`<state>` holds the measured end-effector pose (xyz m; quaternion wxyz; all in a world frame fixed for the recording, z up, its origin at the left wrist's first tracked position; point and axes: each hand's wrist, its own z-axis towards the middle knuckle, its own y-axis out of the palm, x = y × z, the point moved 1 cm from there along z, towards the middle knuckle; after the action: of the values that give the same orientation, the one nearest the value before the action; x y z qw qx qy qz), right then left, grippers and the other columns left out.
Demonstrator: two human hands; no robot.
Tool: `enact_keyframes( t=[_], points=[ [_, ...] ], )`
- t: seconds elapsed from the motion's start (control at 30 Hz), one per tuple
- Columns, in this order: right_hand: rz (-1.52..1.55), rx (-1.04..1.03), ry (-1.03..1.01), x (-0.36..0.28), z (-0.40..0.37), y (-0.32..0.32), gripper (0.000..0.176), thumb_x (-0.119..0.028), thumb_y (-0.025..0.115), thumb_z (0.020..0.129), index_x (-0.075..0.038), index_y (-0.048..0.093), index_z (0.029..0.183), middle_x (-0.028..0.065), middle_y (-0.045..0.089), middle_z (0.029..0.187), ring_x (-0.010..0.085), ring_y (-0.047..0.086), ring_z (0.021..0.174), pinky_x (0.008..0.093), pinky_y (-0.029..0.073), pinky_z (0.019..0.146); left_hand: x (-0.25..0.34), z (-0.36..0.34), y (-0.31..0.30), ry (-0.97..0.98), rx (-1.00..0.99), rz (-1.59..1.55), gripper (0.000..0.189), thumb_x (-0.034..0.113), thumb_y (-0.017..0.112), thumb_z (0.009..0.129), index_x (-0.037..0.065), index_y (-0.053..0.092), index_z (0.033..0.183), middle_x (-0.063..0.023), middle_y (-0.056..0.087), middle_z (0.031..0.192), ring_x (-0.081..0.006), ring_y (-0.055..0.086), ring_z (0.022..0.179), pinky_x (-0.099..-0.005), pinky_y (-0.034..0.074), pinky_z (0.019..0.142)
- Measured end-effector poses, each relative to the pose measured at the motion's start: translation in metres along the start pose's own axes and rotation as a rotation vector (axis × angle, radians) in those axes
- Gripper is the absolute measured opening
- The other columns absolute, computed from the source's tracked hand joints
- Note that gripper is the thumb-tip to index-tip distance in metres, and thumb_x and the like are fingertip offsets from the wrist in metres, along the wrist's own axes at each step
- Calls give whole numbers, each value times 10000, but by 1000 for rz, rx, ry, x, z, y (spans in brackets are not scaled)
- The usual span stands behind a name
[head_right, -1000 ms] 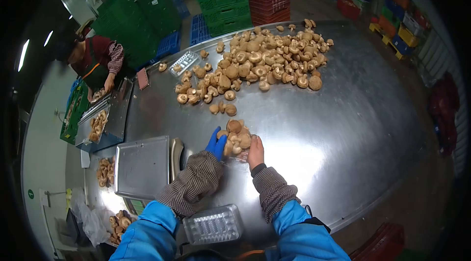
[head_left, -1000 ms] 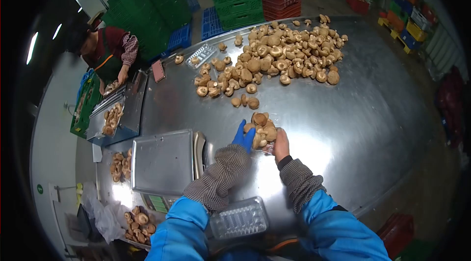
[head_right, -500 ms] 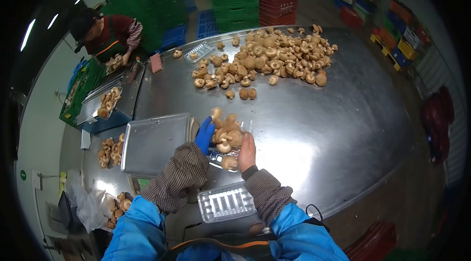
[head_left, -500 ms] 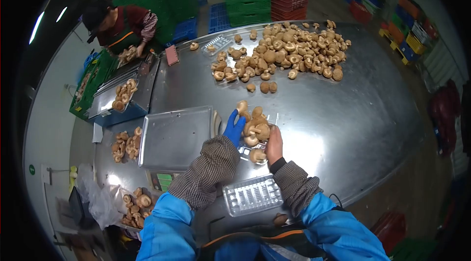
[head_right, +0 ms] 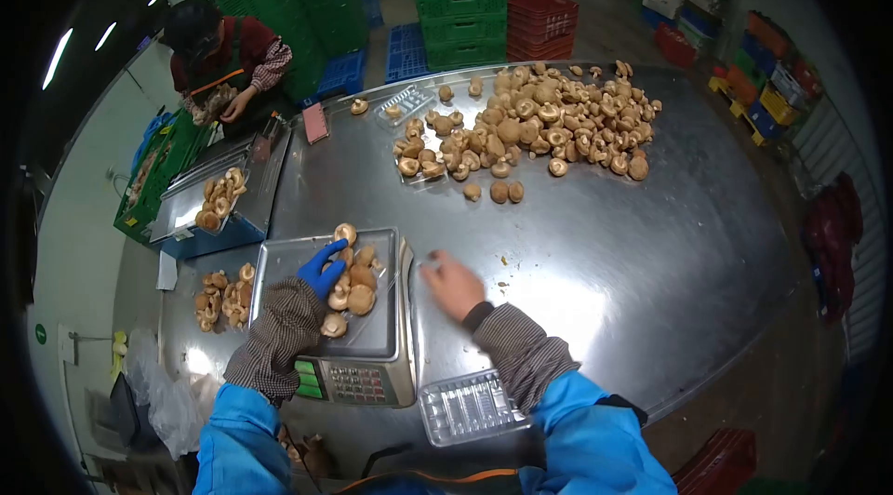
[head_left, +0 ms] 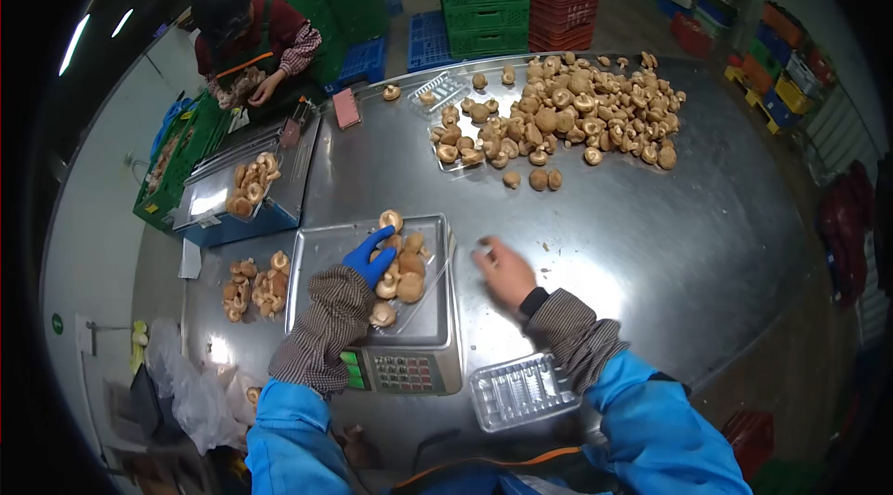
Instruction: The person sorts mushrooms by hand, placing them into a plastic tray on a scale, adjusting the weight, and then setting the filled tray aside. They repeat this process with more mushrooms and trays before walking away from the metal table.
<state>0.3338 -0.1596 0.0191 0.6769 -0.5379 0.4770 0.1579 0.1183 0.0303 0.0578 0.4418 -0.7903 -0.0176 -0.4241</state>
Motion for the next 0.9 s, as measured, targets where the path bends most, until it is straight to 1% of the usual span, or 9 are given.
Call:
enact_keyframes(
  t=[0.03,0.1,0.27,0.37,0.5,0.6,0.7,0.8,0.9],
  points=[
    [-71,34,117,0,15,-25,509,-443,562,873,-87,502,1231,181,652,952,319,635,887,441,484,795,-1,0,-4,84,-15,36,530,355,579,903,224,419,1392,-215,579,1160,-347,569,1098,-390,439,967],
    [-311,299,-12,49,57,-49,581,-459,626,826,-90,480,1250,207,603,1084,319,612,960,428,488,811,-7,2,-11,244,-42,105,541,356,588,893,224,421,1391,-211,550,1174,-358,546,1115,-387,424,985],
    [-712,147,189,81,125,-123,768,-559,699,735,-80,446,1280,228,477,1189,368,521,1103,421,474,890,-17,4,-14,450,40,184,418,260,624,871,100,543,1248,-194,539,1148,-322,561,1068,-390,439,956],
    [-823,38,172,96,159,-112,769,-590,693,725,-105,458,1274,218,460,1194,372,509,1113,423,473,900,-21,5,-24,158,150,-136,346,239,648,856,71,570,1149,-151,601,1029,-272,608,946,-372,480,884],
    [-814,-7,-30,98,177,-72,637,-554,675,752,-136,515,1205,194,484,1140,348,534,1055,425,486,854,-8,29,-45,123,322,-114,340,251,685,835,57,586,1096,-127,623,954,-227,617,858,-361,499,822],
    [-823,-9,-178,91,183,-41,430,-461,669,779,-174,587,1088,141,522,1050,314,573,960,427,508,764,-9,58,-36,171,244,38,407,285,710,798,52,593,1111,-135,631,952,-234,623,860,-362,501,815],
    [-773,41,-147,87,177,-22,398,-434,672,781,-174,594,1072,116,542,1017,312,579,942,424,508,742,35,62,-22,-69,45,246,518,367,710,776,72,570,1178,-93,632,971,-207,615,928,-340,487,844],
    [-575,88,-140,77,159,-18,431,-429,662,788,-121,579,1078,115,552,1004,304,590,886,420,499,722,31,86,-14,-47,-224,370,595,435,721,733,73,570,1181,-113,619,1044,-239,614,958,-341,484,854],
    [-390,108,-233,41,125,-18,503,-449,650,790,-32,534,1045,134,541,983,292,587,847,406,491,708,39,62,-23,-30,34,78,461,249,708,761,31,576,1144,-158,622,989,-245,622,899,-346,489,824]
  ],
)
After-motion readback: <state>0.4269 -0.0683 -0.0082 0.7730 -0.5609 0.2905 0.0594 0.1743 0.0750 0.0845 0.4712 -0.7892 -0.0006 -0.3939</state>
